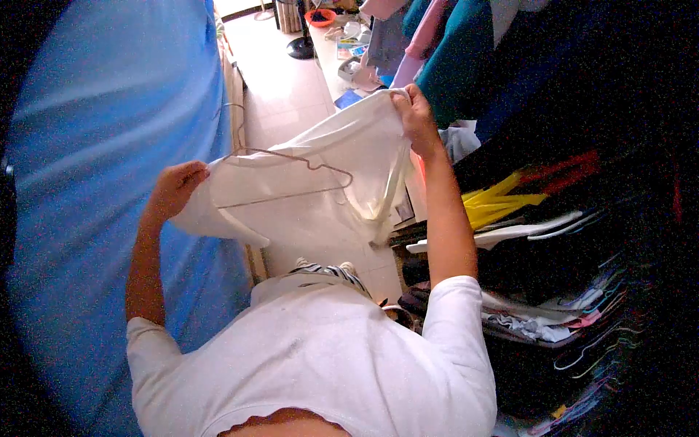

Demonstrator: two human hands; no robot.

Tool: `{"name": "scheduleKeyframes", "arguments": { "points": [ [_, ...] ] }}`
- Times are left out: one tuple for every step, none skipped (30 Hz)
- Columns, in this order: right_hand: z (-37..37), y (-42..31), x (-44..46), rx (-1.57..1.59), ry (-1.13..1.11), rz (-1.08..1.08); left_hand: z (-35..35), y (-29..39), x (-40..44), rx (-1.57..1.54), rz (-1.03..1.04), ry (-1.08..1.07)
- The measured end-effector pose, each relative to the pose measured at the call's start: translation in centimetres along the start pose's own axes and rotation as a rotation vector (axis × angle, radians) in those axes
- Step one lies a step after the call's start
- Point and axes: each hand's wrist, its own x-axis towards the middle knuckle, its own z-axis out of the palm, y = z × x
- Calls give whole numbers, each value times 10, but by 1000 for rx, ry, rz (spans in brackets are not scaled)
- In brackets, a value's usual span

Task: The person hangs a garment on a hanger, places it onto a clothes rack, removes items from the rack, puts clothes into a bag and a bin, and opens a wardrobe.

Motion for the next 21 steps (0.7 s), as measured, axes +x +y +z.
{"name": "scheduleKeyframes", "arguments": {
  "points": [
    [2,-4,-2,28,-20,-5,3,0,1,-1,0,0],
    [4,-9,-5,57,-39,-10,7,1,2,98,38,48],
    [7,-18,-9,58,-38,-9,11,2,4,199,77,96],
    [11,-28,-14,26,-48,-3,16,0,6,199,78,95],
    [15,-34,-17,-5,-57,4,21,-2,7,231,64,142],
    [18,-36,-19,-6,-56,4,25,-4,8,263,51,190],
    [22,-38,-20,-82,-61,-43,25,-3,9,262,52,189],
    [25,-38,-21,-157,-66,-89,27,-2,10,184,38,163],
    [28,-34,-21,-173,-42,-132,29,-1,10,106,24,136],
    [29,-31,-20,-175,-38,-132,30,-1,10,105,28,134],
    [31,-27,-18,-167,-12,-132,32,-1,10,44,9,99],
    [34,-28,-17,-158,14,-132,33,-1,10,-16,-11,63],
    [38,-29,-18,-158,16,-133,36,-1,12,-15,-9,63],
    [43,-31,-21,-162,15,-145,40,-3,13,34,18,111],
    [50,-34,-25,-166,10,-157,44,-4,14,84,43,161],
    [59,-41,-31,-167,5,-159,48,-6,15,83,41,165],
    [69,-50,-41,-161,-29,-190,51,-8,17,119,21,203],
    [74,-58,-51,-156,-61,-219,53,-10,18,155,1,239],
    [75,-64,-61,-155,-63,-220,53,-12,17,156,0,240],
    [76,-69,-71,-282,-70,-234,52,-15,17,198,-39,297],
    [77,-72,-79,-409,-77,-246,51,-16,17,240,-78,353]
  ]
}}
